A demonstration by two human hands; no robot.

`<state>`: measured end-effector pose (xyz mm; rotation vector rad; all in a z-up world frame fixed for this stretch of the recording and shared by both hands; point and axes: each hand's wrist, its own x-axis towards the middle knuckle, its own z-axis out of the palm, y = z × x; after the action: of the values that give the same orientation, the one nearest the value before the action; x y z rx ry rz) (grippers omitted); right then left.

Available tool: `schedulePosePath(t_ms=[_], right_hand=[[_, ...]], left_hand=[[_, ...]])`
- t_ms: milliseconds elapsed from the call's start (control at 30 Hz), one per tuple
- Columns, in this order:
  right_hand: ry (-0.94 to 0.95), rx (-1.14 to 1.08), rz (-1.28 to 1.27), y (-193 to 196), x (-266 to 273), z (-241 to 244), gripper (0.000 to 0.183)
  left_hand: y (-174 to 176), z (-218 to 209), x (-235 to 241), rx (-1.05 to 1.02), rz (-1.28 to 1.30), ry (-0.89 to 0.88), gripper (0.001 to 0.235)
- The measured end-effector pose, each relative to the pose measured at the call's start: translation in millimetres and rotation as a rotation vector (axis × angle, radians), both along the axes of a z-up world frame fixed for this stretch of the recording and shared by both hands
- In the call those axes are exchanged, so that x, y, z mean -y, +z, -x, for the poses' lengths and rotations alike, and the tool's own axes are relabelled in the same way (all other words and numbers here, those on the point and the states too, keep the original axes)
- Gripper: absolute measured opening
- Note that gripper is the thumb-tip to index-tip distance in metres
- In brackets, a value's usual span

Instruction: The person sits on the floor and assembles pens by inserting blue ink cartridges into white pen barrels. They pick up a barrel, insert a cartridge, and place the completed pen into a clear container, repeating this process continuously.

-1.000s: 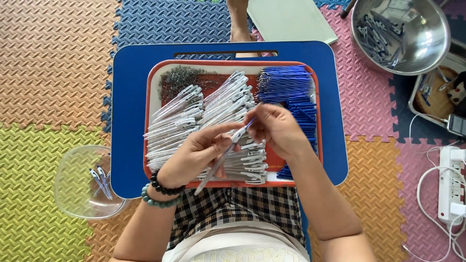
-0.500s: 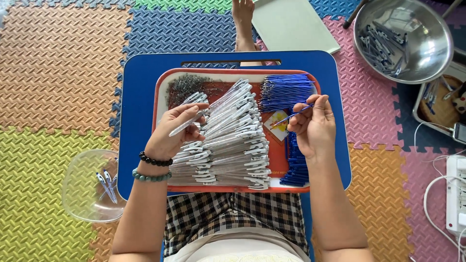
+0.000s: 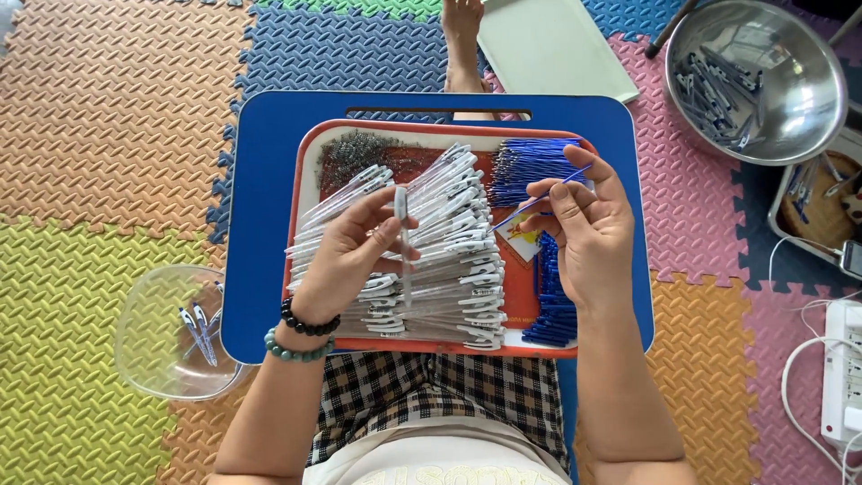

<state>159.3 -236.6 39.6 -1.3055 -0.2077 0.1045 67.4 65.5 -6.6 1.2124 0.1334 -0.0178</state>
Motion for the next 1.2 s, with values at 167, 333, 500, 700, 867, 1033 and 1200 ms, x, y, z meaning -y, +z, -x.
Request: schedulePosePath(t_ms=[167,333,500,700,867,1033,1200], right_hand=[[-0.016,0.068,-0.001,4.1,-7.5,1.0,0.045],[-0.067,0.162,-0.028,15.8,-16.3,9.8,0.047],[-0.021,0.220,0.071,23.1,-21.3,22.0,0.048],[0.029,0.242,0.063,15.9,-21.1,25.8,0.048],[0.078,0.280,0.104,17.9,-23.3,26.1,0.049],[0.193,0.265,0.269,26.7,-16.3,33.7,0.051],[0.225,0.684,0.862,63.1,6.8,10.5,0.018]], left_hand=[[4.9,-2.5,9.6,0.054,0.008,0.005,0.049],[4.5,11.6,36.6,0.084,-0.038,-0.087,0.048],[15.3,29.2,43.3,0.069,-0.234,-0.214,0.049],[22.0,34.6,46.1,0.104,-0.275,-0.238,0.049],[23.8,35.7,48.1,0.148,-0.293,-0.239,0.049],[23.6,39.1,62.2,0.232,-0.342,-0.232,0.048],[47.5,40.8,64.4,0.248,-0.434,-0.242,0.050]])
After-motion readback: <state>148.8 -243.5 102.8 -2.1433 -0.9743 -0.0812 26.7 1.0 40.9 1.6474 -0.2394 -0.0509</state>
